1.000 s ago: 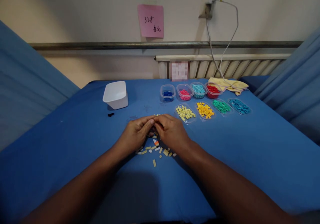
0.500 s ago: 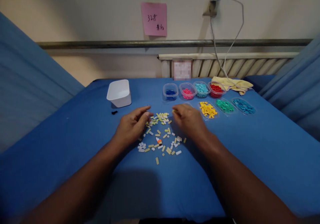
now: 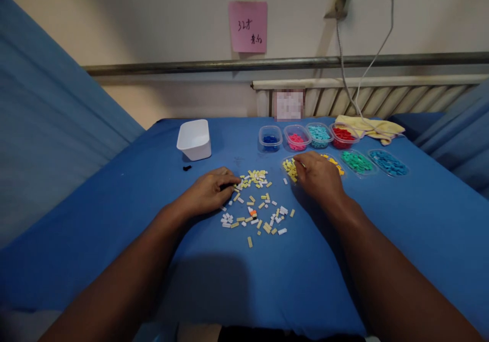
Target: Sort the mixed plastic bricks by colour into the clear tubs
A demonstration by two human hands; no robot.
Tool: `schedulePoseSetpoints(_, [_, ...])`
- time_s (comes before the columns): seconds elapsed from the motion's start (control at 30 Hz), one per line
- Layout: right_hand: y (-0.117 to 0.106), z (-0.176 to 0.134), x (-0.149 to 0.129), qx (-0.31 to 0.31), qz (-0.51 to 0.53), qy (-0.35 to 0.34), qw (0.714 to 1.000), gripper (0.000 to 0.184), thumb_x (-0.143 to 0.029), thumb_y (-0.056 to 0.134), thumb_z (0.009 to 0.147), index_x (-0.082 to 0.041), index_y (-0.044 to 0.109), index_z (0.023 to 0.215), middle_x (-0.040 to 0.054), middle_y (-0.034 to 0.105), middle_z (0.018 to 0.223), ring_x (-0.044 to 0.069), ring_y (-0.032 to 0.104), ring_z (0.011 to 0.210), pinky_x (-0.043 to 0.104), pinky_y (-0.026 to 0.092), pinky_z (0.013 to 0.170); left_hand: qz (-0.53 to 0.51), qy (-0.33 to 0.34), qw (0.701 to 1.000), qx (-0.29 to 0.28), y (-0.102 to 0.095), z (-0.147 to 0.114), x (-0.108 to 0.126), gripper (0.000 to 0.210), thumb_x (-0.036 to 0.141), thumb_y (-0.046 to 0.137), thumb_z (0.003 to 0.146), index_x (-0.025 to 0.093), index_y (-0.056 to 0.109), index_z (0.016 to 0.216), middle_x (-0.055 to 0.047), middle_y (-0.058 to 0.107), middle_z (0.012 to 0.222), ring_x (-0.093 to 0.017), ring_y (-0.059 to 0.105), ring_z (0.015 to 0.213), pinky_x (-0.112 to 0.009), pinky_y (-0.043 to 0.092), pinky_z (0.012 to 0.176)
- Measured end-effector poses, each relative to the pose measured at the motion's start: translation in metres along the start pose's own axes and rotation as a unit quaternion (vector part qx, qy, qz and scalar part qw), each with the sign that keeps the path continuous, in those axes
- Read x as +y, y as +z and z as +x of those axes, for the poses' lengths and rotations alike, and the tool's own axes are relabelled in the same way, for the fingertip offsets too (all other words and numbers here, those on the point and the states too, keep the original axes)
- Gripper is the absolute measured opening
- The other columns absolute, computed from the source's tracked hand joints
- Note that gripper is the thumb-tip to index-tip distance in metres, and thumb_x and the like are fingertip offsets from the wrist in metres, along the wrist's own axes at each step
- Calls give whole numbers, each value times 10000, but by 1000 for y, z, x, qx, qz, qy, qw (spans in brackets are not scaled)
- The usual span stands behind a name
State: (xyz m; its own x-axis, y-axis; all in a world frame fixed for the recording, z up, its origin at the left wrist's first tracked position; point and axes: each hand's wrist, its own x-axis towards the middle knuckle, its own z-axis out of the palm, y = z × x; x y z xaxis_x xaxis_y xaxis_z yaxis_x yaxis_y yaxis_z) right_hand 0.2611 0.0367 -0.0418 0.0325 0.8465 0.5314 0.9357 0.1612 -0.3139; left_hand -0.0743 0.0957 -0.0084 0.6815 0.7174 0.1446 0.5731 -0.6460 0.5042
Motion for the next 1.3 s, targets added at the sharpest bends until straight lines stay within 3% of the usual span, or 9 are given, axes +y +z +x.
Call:
schedulePoseSetpoints(0.23, [7, -14, -51, -107, 151, -161, 969, 244, -269, 615, 1050, -231, 811, 1190, 116, 824, 1172, 282, 751, 1069, 458, 590, 986, -2, 0, 1000, 2, -5, 1, -4, 217, 265, 605, 988, 224, 815, 1023, -77, 745, 1072, -232, 697, 990, -369, 546, 910])
schedulePoseSetpoints(0.43, [7, -23, -75, -202, 237, -233, 921, 238, -257, 597, 1074, -239, 823, 1145, 93, 834, 1082, 247, 759, 1016, 419, 592, 951, -35, -49, 996, 62, -5, 3, -5, 228, 375, 634, 1001, 219, 798, 1025, -63, 770, 1040, -217, 696, 923, -362, 542, 855])
schedulePoseSetpoints(0.57, [2, -21, -76, -143, 262, -146, 943, 226, -248, 623, 1046, -262, 824, 1152, 73, 835, 1055, 230, 767, 946, 380, 596, 879, -98, -31, 992, 67, 2, 4, 7, 232, 355, 641, 997, 222, 806, 1089, -58, 793, 1088, -215, 714, 986, -369, 557, 934])
schedulePoseSetpoints(0.67, [0, -19, -74, -78, 252, -85, 961, 239, -234, 630, 1027, -259, 808, 1185, 69, 822, 1021, 233, 761, 907, 380, 597, 851, -216, -46, 972, 79, 11, 5, 24, 210, 371, 703, 961, 213, 824, 1025, -67, 791, 1051, -208, 716, 960, -361, 574, 903])
schedulePoseSetpoints(0.8, [-3, -18, -80, -43, 280, -102, 953, 239, -272, 694, 1011, -264, 784, 1232, 72, 803, 1054, 229, 736, 887, 379, 593, 823, -408, -94, 905, 73, 25, 9, 45, 274, 394, 822, 866, 183, 796, 1039, -58, 781, 958, -166, 698, 822, -323, 574, 788])
schedulePoseSetpoints(0.9, [-6, -18, -87, -19, 294, -124, 948, 175, -263, 688, 1022, -266, 790, 1165, 74, 805, 1064, 232, 737, 931, 371, 579, 832, -453, -110, 881, 80, 33, 11, 52, 308, 360, 850, 825, 172, 738, 1042, -42, 766, 932, -140, 690, 771, -295, 563, 740])
schedulePoseSetpoints(1.0, [-9, -16, -86, -47, 281, -134, 949, 145, -231, 646, 1038, -256, 782, 1082, 62, 802, 1001, 218, 732, 901, 350, 559, 811, -375, -98, 918, 79, 30, 9, 46, 257, 370, 791, 895, 182, 736, 1061, -45, 767, 937, -157, 703, 797, -307, 562, 741])
schedulePoseSetpoints(1.1, [-12, -16, -79, -134, 259, -145, 945, 121, -224, 650, 1031, -247, 768, 1043, 39, 796, 953, 196, 720, 829, 332, 546, 779, -188, -39, 978, 84, 18, 5, 31, 185, 346, 691, 997, 218, 791, 1084, -65, 787, 1042, -208, 727, 966, -374, 569, 894])
schedulePoseSetpoints(1.3, [-16, -20, -78, -263, 190, -250, 912, 165, -224, 625, 1058, -229, 789, 1048, 74, 814, 1004, 244, 736, 975, 378, 542, 885, 6, 16, 998, 58, 10, 1, 11, 261, 300, 636, 1039, 224, 803, 1224, -92, 771, 1161, -267, 702, 1134, -424, 541, 1010])
